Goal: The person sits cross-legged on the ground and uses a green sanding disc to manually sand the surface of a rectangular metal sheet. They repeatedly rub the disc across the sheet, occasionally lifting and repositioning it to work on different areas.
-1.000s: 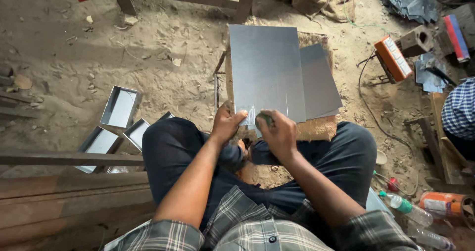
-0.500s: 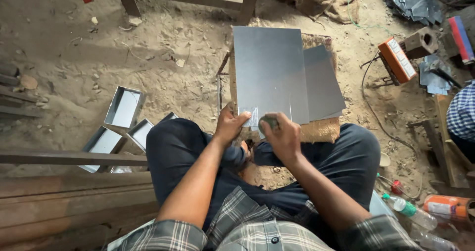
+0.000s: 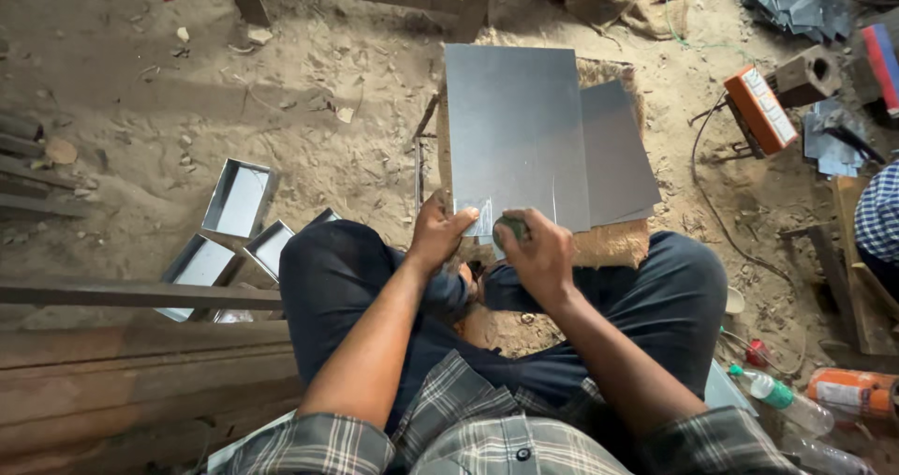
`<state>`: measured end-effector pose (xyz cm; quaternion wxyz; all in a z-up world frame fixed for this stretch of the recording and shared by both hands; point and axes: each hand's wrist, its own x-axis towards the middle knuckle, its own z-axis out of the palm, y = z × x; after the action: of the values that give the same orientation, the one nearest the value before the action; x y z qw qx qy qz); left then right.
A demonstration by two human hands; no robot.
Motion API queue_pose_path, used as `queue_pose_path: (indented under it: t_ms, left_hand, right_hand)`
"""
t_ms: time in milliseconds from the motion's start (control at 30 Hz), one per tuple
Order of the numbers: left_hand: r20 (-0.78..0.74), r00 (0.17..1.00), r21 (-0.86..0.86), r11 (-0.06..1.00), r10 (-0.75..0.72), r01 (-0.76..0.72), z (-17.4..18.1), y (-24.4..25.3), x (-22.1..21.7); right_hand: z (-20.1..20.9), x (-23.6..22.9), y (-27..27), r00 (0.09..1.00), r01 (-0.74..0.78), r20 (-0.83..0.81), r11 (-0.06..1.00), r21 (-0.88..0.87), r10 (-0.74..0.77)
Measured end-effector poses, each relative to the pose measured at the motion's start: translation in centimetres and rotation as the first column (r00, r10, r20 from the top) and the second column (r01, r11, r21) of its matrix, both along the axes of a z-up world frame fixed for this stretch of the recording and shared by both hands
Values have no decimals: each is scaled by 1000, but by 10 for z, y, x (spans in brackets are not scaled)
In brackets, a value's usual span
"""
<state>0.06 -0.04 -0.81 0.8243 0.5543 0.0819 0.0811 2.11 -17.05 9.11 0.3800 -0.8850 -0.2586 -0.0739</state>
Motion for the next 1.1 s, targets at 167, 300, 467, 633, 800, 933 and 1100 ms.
queue_pose_path:
  t_ms: [167, 300, 467, 633, 800, 933, 1100]
  left_hand:
    - [30, 1000, -80, 997, -2, 4, 10, -1, -1]
    - [18, 1000, -85, 996, -3, 5, 12, -2, -1]
    - [-11, 1000, -47, 999, 7, -7, 2, -1, -2]
    - [9, 1000, -122, 992, -6, 7, 3, -3, 0]
    - [24, 1000, -114, 993, 2, 1, 4, -3, 4]
    - [12, 1000, -46, 999, 0, 0, -1, -1, 0]
    - [35, 999, -21, 1000, 19, -19, 8, 0, 1]
  right_hand:
    - [-1, 39, 24, 994, 98, -43, 995, -30, -100]
    - [5, 28, 21, 997, 74, -11, 997, -23, -74]
    - [4, -6, 2, 999, 26, -27, 1000, -14, -27]
    - [4, 35, 24, 996, 76, -57, 997, 25, -75]
    - [7, 15, 13, 994, 51, -98, 998, -26, -53]
    - [-1, 2, -1, 998, -46, -44, 999, 5, 46]
    - [-6, 42, 23, 998, 62, 0, 997, -34, -62]
